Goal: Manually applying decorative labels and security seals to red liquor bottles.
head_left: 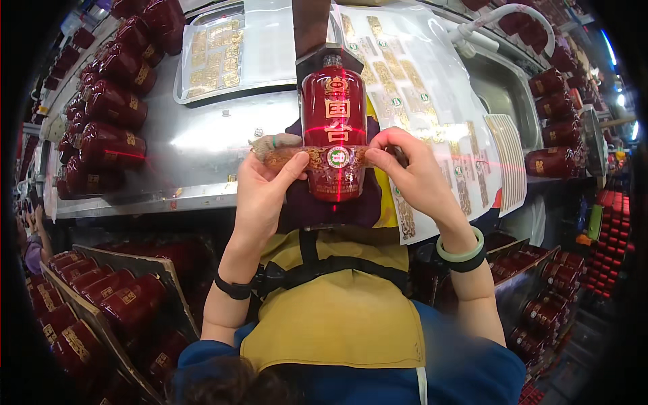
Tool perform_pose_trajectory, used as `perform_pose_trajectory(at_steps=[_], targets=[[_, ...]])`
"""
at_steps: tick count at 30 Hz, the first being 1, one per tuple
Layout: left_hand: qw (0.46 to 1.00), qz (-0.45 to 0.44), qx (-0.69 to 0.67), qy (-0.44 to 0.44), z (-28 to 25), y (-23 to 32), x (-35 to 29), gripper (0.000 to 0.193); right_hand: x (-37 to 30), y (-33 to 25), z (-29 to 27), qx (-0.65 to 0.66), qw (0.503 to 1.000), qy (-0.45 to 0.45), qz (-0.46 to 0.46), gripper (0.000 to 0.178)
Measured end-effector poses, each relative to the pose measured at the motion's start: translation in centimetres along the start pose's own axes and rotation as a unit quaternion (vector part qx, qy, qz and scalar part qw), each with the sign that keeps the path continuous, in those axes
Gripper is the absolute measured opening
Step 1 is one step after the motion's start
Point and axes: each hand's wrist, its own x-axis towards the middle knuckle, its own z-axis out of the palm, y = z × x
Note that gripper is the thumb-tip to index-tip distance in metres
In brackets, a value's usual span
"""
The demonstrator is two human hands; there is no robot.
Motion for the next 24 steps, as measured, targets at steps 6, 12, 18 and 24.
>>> perform_pose_trajectory(at_steps=[6, 12, 18, 24], targets=[[1.0, -0.001, -0.007, -0.002, 0.1, -0.2, 0.0, 0.028, 0.1, -0.4, 0.1, -0.009, 1.0, 0.008, -0.006, 0.018], [1.0, 0.006, -0.005, 0.001, 0.2, -0.3, 0.0, 0.027, 0.2, -1.1, -0.1, -0.05, 0.999, 0.002, 0.006, 0.021], [1.0, -0.004, -0.003, 0.003, 0.2, -0.2, 0.0, 0.027, 0.1, -1.3, -0.1, -0.043, 0.999, 0.002, 0.014, 0.019], [1.0, -0.005, -0.003, 0.014, 0.5, -0.2, -0.1, 0.027, 0.2, -1.0, 0.0, -0.054, 0.999, 0.007, -0.003, 0.019]])
